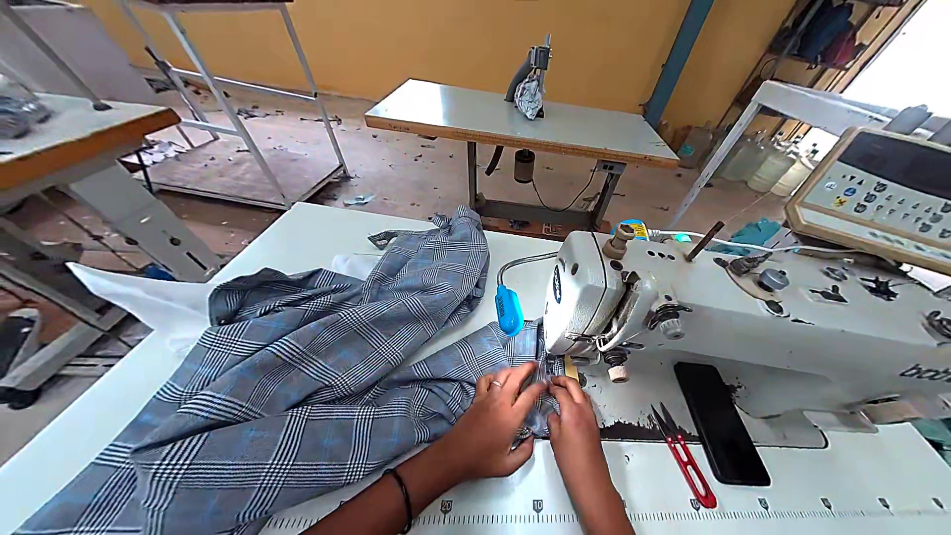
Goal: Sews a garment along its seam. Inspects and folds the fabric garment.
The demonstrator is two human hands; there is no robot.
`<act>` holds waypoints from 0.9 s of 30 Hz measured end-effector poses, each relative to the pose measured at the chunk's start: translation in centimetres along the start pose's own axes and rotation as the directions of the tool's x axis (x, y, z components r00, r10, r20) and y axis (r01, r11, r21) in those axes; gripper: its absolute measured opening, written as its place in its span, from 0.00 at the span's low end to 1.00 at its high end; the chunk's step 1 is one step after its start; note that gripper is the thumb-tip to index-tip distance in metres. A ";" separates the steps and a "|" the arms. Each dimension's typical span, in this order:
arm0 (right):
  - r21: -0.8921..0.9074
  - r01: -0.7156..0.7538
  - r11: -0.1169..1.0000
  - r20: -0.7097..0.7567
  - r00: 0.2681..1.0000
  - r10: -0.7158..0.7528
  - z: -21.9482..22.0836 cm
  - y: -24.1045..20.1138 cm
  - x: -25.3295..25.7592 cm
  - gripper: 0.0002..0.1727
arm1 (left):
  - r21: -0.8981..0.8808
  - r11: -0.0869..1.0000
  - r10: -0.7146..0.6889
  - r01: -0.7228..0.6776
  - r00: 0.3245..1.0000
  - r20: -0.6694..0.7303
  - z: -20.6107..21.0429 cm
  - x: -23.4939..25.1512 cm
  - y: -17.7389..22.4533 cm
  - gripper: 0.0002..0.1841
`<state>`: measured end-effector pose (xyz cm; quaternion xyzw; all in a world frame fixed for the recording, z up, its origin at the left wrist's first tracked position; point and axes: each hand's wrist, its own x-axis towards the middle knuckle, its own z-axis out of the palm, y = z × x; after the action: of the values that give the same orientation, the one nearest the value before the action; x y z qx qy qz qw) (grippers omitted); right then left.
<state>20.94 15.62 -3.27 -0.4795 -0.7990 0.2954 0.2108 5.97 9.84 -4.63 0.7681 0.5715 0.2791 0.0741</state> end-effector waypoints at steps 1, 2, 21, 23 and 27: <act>0.022 0.012 1.000 -0.033 0.999 -0.011 0.2 0.3 -0.3 0.20 | 0.080 0.996 -0.020 0.026 0.997 -0.078 -0.1 -0.5 0.1 0.35; 0.052 0.028 0.998 -0.073 0.997 -0.024 0.3 0.7 -0.7 0.20 | 0.144 0.987 -0.048 0.067 0.990 -0.132 -0.3 -1.3 0.3 0.36; 0.122 0.131 0.984 0.107 0.984 -0.144 -1.9 -3.8 -1.2 0.14 | 0.158 0.979 -0.098 0.127 0.979 -0.178 -3.0 -7.6 -1.8 0.16; 0.301 0.419 0.857 -0.174 0.907 -0.383 -1.8 -3.2 -3.8 0.08 | 0.049 0.973 -0.216 0.227 0.962 -0.168 -5.1 -6.8 -4.0 0.17; 0.317 0.420 0.850 -0.284 0.897 -0.338 -1.5 -1.4 -8.3 0.11 | -0.045 0.985 -0.162 0.165 0.814 -0.558 -7.2 -5.2 -4.4 0.14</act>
<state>24.73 8.17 -1.65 -0.2924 -0.7798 0.3386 0.4378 -2.42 5.03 -2.30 0.6011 0.6324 0.4829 -0.0747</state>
